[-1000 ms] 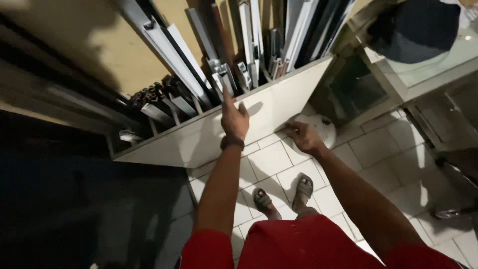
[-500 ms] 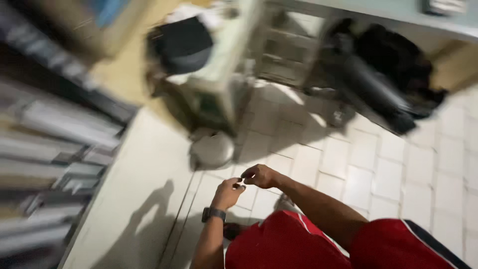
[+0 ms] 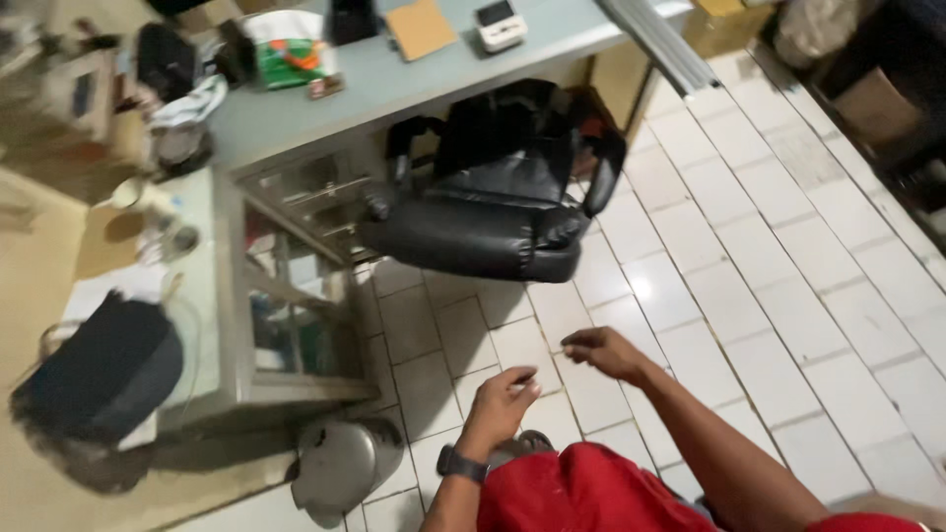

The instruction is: The person repeatedly picks up long metal profiles from a desk and places them into a vertical storage rack. The person handles the profiles one at a time, moving between the desk and the rack multiple times to organize the materials.

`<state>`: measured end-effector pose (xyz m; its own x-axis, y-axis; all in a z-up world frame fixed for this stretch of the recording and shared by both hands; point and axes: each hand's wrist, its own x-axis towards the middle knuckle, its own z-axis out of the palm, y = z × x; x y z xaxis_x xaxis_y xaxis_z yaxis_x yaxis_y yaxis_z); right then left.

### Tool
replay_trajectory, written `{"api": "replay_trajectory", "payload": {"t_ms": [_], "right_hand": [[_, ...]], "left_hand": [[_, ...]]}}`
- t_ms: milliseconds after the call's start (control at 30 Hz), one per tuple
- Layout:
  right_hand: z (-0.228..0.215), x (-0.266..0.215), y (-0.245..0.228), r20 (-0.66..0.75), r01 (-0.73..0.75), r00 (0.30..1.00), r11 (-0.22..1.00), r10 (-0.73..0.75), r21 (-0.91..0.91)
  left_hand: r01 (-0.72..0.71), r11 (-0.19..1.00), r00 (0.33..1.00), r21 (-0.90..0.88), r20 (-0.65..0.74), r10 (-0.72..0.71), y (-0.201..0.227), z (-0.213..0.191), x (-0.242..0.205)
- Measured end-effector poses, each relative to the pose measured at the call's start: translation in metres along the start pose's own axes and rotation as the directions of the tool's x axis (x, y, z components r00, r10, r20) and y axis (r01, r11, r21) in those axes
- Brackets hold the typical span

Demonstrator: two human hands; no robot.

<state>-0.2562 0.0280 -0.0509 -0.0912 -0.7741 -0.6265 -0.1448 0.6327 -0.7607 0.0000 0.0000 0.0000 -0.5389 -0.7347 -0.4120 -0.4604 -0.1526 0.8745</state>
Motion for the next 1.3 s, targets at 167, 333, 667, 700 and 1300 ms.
{"api": "replay_trajectory", "payload": {"t_ms": [167, 333, 667, 700, 1300], "right_hand": [[-0.087, -0.01, -0.002, -0.198, -0.025, 0.979, 0.989, 0.053, 0.144], [-0.177, 0.016, -0.038, -0.317, 0.056, 0.948, 0.975, 0.016, 0.216], [-0.369, 0.08, -0.091, -0.47, 0.105, 0.883, 0.978, -0.008, 0.18], [-0.387, 0.09, -0.089, -0.48, 0.115, 0.877, 0.975, -0.009, 0.19], [-0.638, 0.296, -0.134, -0.161, 0.19, 0.97, 0.982, -0.184, 0.02]], "left_hand": [[-0.077, 0.997, 0.976, 0.002, 0.202, 0.075, 0.084, 0.049, 0.076], [-0.147, 0.989, 0.952, -0.014, 0.271, 0.145, 0.119, 0.099, 0.176], [-0.093, 0.992, 0.971, -0.088, 0.213, 0.11, 0.206, 0.179, 0.374], [-0.088, 0.991, 0.975, -0.099, 0.195, 0.106, 0.214, 0.186, 0.388], [0.073, 0.996, 0.956, -0.056, -0.282, -0.086, 0.338, 0.308, 0.599]]}}
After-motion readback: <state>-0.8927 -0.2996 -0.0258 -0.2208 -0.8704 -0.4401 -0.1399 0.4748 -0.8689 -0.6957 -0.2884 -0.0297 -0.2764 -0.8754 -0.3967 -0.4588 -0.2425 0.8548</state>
